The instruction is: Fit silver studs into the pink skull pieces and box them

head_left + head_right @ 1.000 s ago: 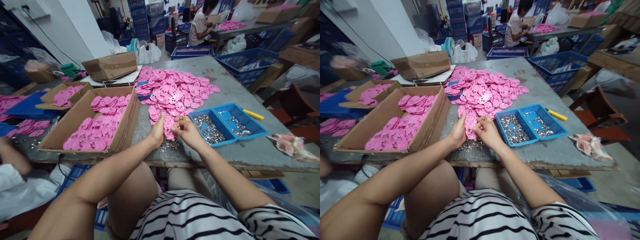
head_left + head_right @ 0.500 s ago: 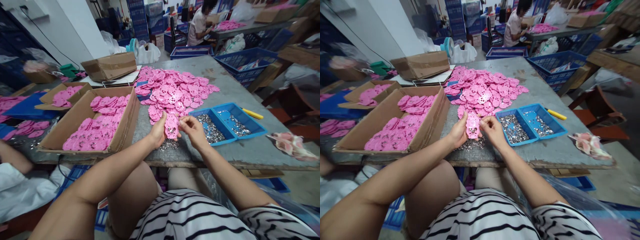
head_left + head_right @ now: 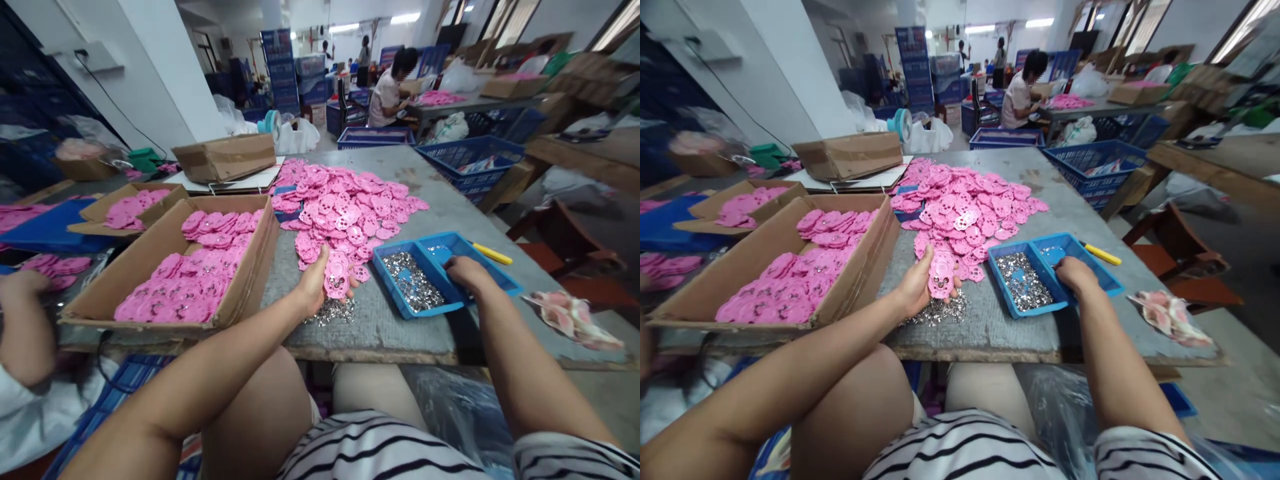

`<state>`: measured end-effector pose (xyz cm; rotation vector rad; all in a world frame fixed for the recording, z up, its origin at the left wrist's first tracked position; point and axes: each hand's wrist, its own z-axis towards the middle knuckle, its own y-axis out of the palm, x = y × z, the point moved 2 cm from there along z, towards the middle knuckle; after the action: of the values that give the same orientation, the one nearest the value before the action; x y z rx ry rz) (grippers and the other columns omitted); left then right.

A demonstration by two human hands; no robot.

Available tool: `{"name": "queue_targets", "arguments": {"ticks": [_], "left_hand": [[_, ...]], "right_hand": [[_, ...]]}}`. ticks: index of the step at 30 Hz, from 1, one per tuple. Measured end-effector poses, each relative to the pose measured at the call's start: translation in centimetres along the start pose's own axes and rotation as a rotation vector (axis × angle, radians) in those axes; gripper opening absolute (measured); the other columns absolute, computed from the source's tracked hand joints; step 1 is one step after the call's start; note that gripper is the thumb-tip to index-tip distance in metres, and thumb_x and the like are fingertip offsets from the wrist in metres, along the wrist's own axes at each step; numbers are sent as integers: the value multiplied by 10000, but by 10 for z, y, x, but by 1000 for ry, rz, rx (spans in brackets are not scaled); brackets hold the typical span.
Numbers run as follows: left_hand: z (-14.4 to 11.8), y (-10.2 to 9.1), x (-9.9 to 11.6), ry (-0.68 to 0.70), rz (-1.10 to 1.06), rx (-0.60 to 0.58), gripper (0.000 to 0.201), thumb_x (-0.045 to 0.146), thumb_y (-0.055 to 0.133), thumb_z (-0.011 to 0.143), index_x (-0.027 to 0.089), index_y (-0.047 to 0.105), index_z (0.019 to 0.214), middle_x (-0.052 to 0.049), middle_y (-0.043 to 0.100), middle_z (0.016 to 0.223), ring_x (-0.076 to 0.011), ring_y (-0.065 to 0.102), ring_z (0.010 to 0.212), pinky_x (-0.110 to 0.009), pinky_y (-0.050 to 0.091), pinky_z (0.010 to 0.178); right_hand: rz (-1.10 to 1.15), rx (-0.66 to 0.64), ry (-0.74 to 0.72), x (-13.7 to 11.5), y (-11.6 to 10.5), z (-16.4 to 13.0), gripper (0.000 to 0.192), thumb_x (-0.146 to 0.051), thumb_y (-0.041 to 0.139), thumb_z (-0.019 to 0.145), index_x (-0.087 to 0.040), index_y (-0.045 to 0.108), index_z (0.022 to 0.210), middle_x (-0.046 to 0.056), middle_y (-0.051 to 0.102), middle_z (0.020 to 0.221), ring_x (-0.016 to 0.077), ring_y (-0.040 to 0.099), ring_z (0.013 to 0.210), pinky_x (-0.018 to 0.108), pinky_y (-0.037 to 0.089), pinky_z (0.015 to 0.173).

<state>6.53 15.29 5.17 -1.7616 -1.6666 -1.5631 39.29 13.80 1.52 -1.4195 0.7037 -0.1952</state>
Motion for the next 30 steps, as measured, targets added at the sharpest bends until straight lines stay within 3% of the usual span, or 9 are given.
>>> {"name": "queue_targets", "arguments": {"ticks": [3,7,16,21,30], "left_hand": [[0,-1,1,-1,0,4,682,628,241,944,85,623,1101,-100,692,628,-166,618,417,-230,449,346],[-2,0,2,0,5,3,714,662,246,925,77,625,1079,-83,668,576,-170,611,402,-232,442,331],[-3,1,1,20,18,13,677,659,278,926,95,627,1061,-88,691,624,-161,614,413,-231,450,339],[-2,-1,2,15,26,21,687,672,296,917,89,626,1065,-75,673,582,-160,592,384,-236,448,333],[-1,-3,3,3,36,46,701,649,241,936,79,623,1080,-73,659,566,-164,593,390,-239,445,332]], "right_hand": [[-64,-116,89,2,5,3,127,-112,613,640,-193,703,602,102,685,663,244,658,651,302,440,555],[-113,-161,115,2,7,2,138,-130,605,666,-213,715,659,113,734,799,264,695,794,299,477,607],[-128,-88,118,-2,6,-3,195,-224,559,812,-150,734,860,209,723,1026,320,685,969,337,486,694],[-126,-47,120,-4,4,-4,194,-227,571,823,-162,734,905,183,730,1016,301,686,957,319,480,687],[-58,-16,181,-9,-5,-10,113,-282,626,822,-188,676,782,169,725,938,303,676,894,331,460,676]]}}
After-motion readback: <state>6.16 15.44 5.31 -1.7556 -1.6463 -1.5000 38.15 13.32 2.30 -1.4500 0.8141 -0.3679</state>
